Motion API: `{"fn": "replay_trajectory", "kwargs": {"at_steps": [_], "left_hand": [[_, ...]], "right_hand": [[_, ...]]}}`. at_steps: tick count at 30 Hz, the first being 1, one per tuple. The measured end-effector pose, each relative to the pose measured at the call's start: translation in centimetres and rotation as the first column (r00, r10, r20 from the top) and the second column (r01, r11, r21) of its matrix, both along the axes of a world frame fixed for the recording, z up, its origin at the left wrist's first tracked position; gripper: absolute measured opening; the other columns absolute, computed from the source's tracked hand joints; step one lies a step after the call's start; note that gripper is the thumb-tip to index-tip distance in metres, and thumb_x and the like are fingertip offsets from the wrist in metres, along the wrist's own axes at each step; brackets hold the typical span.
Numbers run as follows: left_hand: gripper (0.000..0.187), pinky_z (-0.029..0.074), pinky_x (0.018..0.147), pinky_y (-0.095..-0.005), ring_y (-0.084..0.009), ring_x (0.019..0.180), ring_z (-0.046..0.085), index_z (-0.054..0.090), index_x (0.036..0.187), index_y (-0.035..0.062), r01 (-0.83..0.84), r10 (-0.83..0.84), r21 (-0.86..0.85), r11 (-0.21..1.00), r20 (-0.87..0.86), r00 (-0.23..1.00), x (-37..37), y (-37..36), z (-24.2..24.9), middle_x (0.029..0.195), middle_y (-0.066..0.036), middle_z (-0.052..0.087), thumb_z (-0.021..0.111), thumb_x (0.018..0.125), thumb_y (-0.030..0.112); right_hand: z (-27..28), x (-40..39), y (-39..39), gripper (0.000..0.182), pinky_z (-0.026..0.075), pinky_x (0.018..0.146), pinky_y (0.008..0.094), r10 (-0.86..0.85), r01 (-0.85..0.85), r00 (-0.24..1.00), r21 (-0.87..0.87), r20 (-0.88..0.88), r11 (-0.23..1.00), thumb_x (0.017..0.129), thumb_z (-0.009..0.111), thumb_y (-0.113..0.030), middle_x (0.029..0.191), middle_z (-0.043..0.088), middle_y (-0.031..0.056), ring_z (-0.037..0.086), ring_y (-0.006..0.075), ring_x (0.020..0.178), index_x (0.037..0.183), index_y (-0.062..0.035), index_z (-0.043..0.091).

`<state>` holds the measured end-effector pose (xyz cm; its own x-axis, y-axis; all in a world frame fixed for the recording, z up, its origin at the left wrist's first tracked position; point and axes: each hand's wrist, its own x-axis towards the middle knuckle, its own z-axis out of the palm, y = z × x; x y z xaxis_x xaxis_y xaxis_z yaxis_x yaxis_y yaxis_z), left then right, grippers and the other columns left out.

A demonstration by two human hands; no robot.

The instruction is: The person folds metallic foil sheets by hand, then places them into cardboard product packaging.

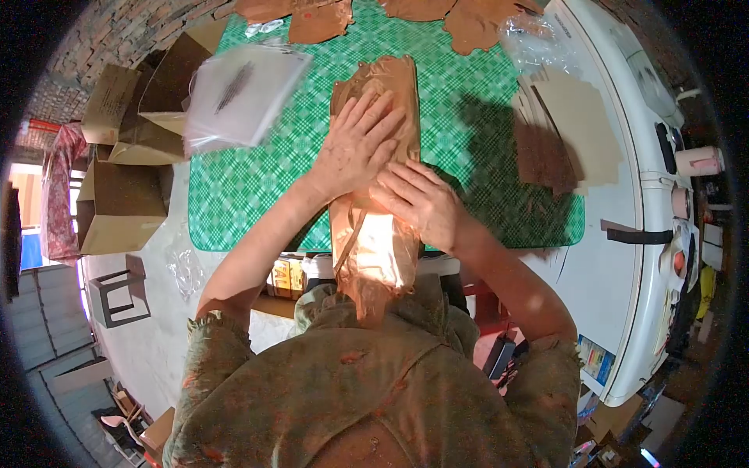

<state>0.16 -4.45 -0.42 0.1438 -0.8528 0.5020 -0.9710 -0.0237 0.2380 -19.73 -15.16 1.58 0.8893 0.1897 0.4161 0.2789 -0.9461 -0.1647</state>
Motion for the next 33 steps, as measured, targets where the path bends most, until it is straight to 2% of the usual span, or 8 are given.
{"fn": "replay_trajectory", "kwargs": {"at_steps": [5, 8, 15, 21, 24, 27, 30, 33], "left_hand": [[0.049, 0.033, 0.127, -0.0525, -0.0367, 0.151, 0.045, 0.060, 0.149, 0.0088, 0.239, -0.232, 0.033, 0.971, -0.142, 0.962, 1.4, 2.7, 1.7, 0.156, -0.016, 0.056, 0.064, 0.101, 0.016], [0.048, 0.038, 0.125, -0.0512, -0.0338, 0.146, 0.052, 0.066, 0.141, 0.0059, 0.273, -0.256, 0.094, 0.957, -0.164, 0.953, 1.7, 6.0, 2.3, 0.150, -0.014, 0.062, 0.069, 0.094, 0.012], [0.068, 0.035, 0.128, -0.0512, -0.0329, 0.150, 0.049, 0.061, 0.146, 0.0028, 0.308, -0.243, 0.274, 0.911, -0.246, 0.938, 1.6, 13.3, 4.2, 0.155, -0.016, 0.058, 0.063, 0.078, 0.006], [0.071, 0.037, 0.127, -0.0503, -0.0326, 0.148, 0.051, 0.057, 0.150, 0.0048, 0.305, -0.230, 0.264, 0.915, -0.279, 0.932, 1.0, 13.5, 4.7, 0.155, -0.015, 0.058, 0.067, 0.081, 0.010], [0.063, 0.043, 0.121, -0.0485, -0.0322, 0.140, 0.057, 0.061, 0.147, 0.0070, 0.266, -0.212, 0.191, 0.945, -0.261, 0.942, 0.9, 13.1, 3.8, 0.149, -0.013, 0.063, 0.072, 0.085, 0.011], [0.046, 0.048, 0.112, -0.0449, -0.0295, 0.131, 0.063, 0.069, 0.132, 0.0049, 0.210, -0.184, 0.122, 0.970, -0.193, 0.964, 0.7, 12.2, 3.1, 0.138, -0.010, 0.069, 0.073, 0.087, 0.005], [0.040, 0.049, 0.107, -0.0454, -0.0325, 0.122, 0.064, 0.072, 0.130, 0.0062, 0.201, -0.161, 0.083, 0.976, -0.345, 0.925, 1.2, 11.2, 2.6, 0.129, -0.010, 0.073, 0.071, 0.090, 0.006], [0.030, 0.049, 0.103, -0.0437, -0.0323, 0.110, 0.064, 0.078, 0.118, 0.0052, 0.131, -0.102, 0.040, 0.991, -0.419, 0.902, 1.1, 10.4, 2.8, 0.114, -0.010, 0.074, 0.075, 0.088, 0.006]], "right_hand": [[0.5, -0.1, 0.0, 0.043, 0.047, 0.118, 0.0485, 0.003, -0.003, 1.000, 0.005, -0.016, 1.000, 0.088, 0.070, -0.014, 0.140, 0.068, 0.0150, 0.064, 0.0325, 0.133, 0.131, -0.0107, 0.073], [0.5, -0.1, 0.0, 0.045, 0.046, 0.118, 0.0482, -0.002, 0.002, 1.000, 0.016, -0.022, 1.000, 0.087, 0.071, -0.015, 0.140, 0.068, 0.0143, 0.063, 0.0320, 0.134, 0.132, -0.0107, 0.072], [1.1, 0.0, 0.1, 0.044, 0.045, 0.119, 0.0487, -0.027, 0.030, 0.993, 0.022, -0.116, 0.999, 0.089, 0.071, -0.016, 0.141, 0.068, 0.0131, 0.062, 0.0322, 0.135, 0.132, -0.0103, 0.072], [1.6, 0.2, -0.2, 0.045, 0.042, 0.123, 0.0494, -0.006, 0.033, 0.978, 0.124, -0.209, 0.992, 0.093, 0.066, -0.024, 0.145, 0.067, 0.0156, 0.059, 0.0361, 0.139, 0.136, -0.0084, 0.072], [1.7, 0.4, -0.6, 0.051, 0.042, 0.122, 0.0494, 0.016, 0.030, 0.972, 0.188, -0.236, 0.982, 0.091, 0.069, -0.030, 0.145, 0.066, 0.0166, 0.060, 0.0372, 0.139, 0.137, -0.0081, 0.071], [2.2, 0.7, -1.1, 0.056, 0.042, 0.122, 0.0491, 0.031, 0.042, 0.953, 0.233, -0.302, 0.972, 0.090, 0.072, -0.035, 0.145, 0.067, 0.0171, 0.060, 0.0371, 0.139, 0.137, -0.0066, 0.071], [3.0, 1.1, -2.0, 0.062, 0.044, 0.121, 0.0483, 0.118, -0.008, 0.942, 0.330, -0.314, 0.944, 0.087, 0.077, -0.039, 0.141, 0.069, 0.0179, 0.061, 0.0371, 0.137, 0.139, -0.0055, 0.070], [3.1, 2.2, -3.2, 0.064, 0.049, 0.116, 0.0426, 0.142, -0.012, 0.932, 0.364, -0.334, 0.931, 0.086, 0.083, -0.035, 0.137, 0.072, 0.0172, 0.067, 0.0286, 0.131, 0.140, -0.0035, 0.068]]}}
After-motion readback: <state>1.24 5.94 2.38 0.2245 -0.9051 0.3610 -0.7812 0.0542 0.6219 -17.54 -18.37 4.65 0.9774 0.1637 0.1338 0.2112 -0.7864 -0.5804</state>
